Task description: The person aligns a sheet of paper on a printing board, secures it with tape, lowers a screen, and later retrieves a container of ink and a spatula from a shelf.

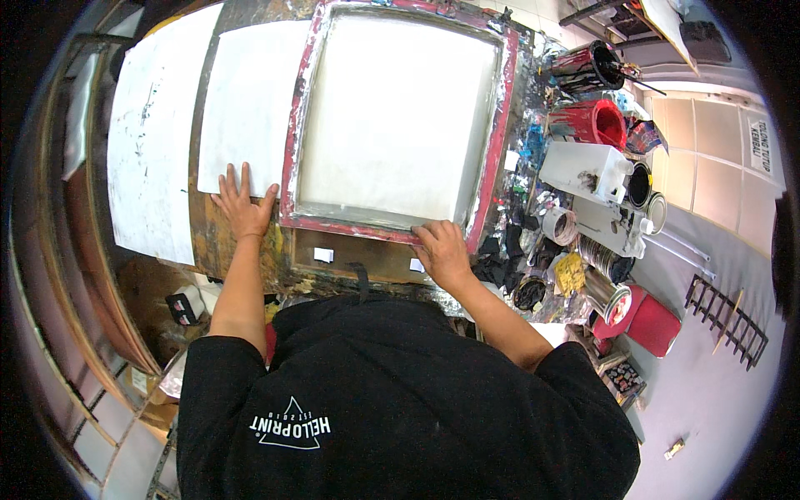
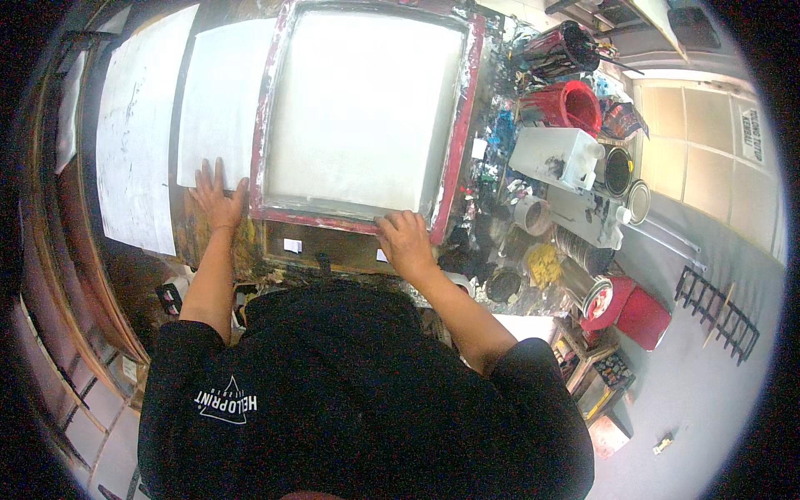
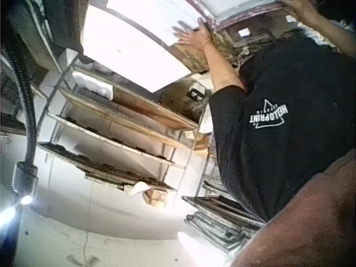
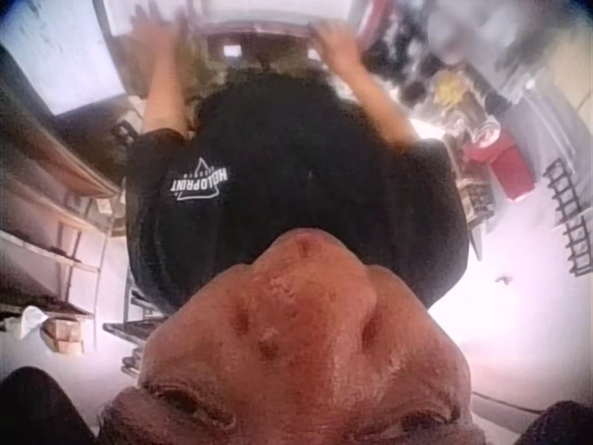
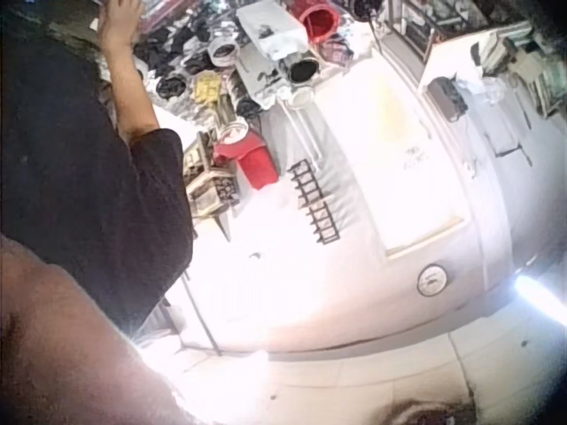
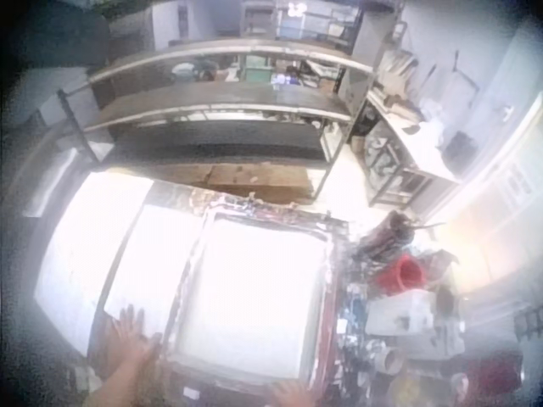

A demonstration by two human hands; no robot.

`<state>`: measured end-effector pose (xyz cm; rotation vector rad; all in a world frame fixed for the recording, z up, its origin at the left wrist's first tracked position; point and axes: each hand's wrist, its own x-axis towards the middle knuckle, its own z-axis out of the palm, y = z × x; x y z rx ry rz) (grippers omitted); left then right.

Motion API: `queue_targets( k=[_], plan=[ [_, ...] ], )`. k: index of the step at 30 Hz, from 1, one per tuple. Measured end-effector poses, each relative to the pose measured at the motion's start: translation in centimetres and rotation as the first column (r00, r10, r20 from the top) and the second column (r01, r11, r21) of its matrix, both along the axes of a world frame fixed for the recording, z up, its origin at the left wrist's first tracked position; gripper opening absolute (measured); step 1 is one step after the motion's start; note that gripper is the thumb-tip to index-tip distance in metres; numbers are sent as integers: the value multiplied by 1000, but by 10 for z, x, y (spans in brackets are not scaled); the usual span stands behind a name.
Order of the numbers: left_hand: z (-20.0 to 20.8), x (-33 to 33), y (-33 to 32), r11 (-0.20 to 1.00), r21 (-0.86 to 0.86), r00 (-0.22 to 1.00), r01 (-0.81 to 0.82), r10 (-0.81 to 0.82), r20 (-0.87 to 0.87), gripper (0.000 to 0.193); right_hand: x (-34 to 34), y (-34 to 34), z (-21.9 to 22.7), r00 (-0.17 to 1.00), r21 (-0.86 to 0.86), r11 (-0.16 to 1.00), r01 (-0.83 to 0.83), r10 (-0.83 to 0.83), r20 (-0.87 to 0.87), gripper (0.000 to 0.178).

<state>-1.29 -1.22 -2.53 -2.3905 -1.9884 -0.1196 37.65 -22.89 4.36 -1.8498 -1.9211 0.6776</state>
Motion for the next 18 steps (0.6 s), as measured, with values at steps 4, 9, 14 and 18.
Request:
queue_targets(
  k=[4,9,14,18],
  plan=[
    [3,3,1,999,-53,1000,0,-2,-27,91,2,1,5,1000,7,1000,-4,5,-13,39],
    [3,5,-5,999,35,1000,-19,19,-1,86,2,2,6,1000,20,1000,-17,17,-19,39],
    [8,15,-9,1000,1,1000,7,-7,-14,78,1,1,-6,1000,56,998,-16,16,-1,39],
    [5,20,-8,999,-14,998,50,-50,47,74,0,4,-3,1000,55,998,-16,16,4,39]
  ],
)
